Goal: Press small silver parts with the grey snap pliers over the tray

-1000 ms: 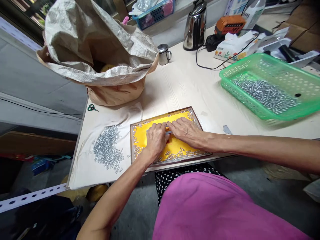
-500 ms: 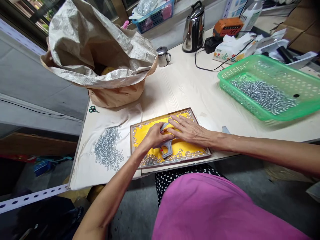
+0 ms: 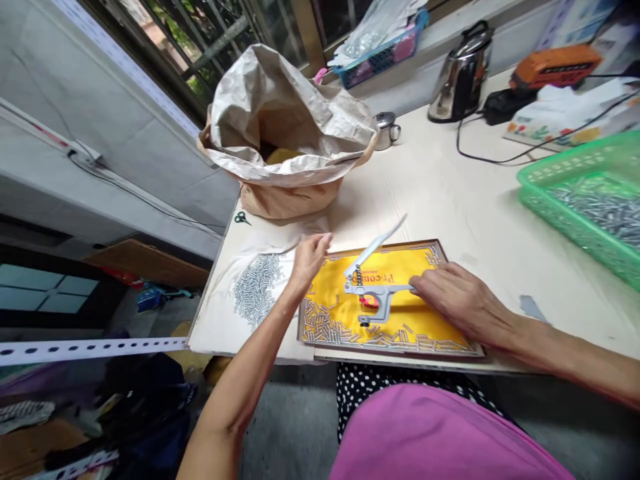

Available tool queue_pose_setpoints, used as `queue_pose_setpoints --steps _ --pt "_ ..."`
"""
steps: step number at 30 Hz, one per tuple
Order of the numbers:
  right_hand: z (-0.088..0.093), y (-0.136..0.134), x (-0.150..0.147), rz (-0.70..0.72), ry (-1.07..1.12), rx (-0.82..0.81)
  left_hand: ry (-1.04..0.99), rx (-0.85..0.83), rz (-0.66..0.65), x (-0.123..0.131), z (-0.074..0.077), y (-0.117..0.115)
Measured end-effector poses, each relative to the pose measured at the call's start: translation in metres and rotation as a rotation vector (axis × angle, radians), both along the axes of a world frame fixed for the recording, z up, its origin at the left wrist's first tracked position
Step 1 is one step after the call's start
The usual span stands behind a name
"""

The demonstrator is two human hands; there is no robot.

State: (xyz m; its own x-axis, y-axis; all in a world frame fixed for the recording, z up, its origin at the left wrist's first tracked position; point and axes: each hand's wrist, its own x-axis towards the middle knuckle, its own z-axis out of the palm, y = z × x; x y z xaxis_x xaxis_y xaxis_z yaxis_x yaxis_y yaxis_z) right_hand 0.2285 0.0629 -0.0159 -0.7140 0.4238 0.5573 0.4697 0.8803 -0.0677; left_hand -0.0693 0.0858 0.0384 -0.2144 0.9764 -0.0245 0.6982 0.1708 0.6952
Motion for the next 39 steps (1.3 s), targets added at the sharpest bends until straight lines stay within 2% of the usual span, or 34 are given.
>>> queue_pose_setpoints --steps 2,3,5,7,10,12,16,20,22,25,27,29,31,33,36,39 --pt "-0.005 -0.003 0.009 0.009 0.026 -0.034 0.381 -0.02 0.18 -0.043 -0.001 -0.008" --pt "-0.007 -0.005 0.012 0.011 0.046 -0.047 0.522 -0.1 0.267 -0.063 -0.004 -0.014" --pt "-0.01 -0.01 0.016 0.001 0.093 -0.065 0.648 -0.323 0.365 -0.094 -0.013 -0.025" --pt "-0.013 -0.014 0.015 -0.026 0.134 -0.083 0.666 -0.428 0.411 -0.111 -0.025 -0.033" --pt "-0.016 -0.02 0.009 -0.049 0.15 -0.134 0.666 -0.459 0.448 -0.115 -0.04 -0.036" --pt "-0.02 -0.022 0.005 -0.043 0.127 -0.159 0.662 -0.469 0.445 -0.112 -0.045 -0.033" --pt "-0.023 -0.023 0.001 -0.058 0.05 -0.15 0.623 -0.466 0.373 -0.112 -0.042 -0.031" --pt "-0.016 -0.019 -0.001 -0.089 -0.005 -0.077 0.585 -0.4 0.321 -0.113 -0.033 -0.037" --pt "-0.01 -0.016 -0.003 -0.091 -0.024 -0.015 0.468 -0.279 0.352 -0.105 -0.027 -0.044" --pt "-0.001 -0.012 -0.006 -0.087 -0.053 0.067 -0.045 -0.159 0.362 -0.071 -0.018 -0.06" --pt "0.002 -0.01 -0.009 -0.088 -0.064 0.111 -0.433 -0.212 0.285 -0.038 -0.013 -0.074" --pt "0.002 -0.009 -0.012 -0.093 -0.072 0.134 -0.664 -0.272 0.252 -0.005 -0.011 -0.088" --pt "-0.001 -0.009 -0.014 -0.099 -0.069 0.134 -0.783 -0.317 0.26 0.021 -0.014 -0.1" --pt "-0.004 -0.009 -0.015 -0.094 -0.077 0.112 -0.838 -0.332 0.309 0.037 -0.021 -0.108" --pt "-0.01 -0.009 -0.017 -0.077 -0.091 0.075 -0.851 -0.316 0.397 0.046 -0.035 -0.114" --pt "-0.017 -0.011 -0.019 -0.079 -0.091 0.083 -0.839 -0.307 0.41 0.048 -0.047 -0.117"
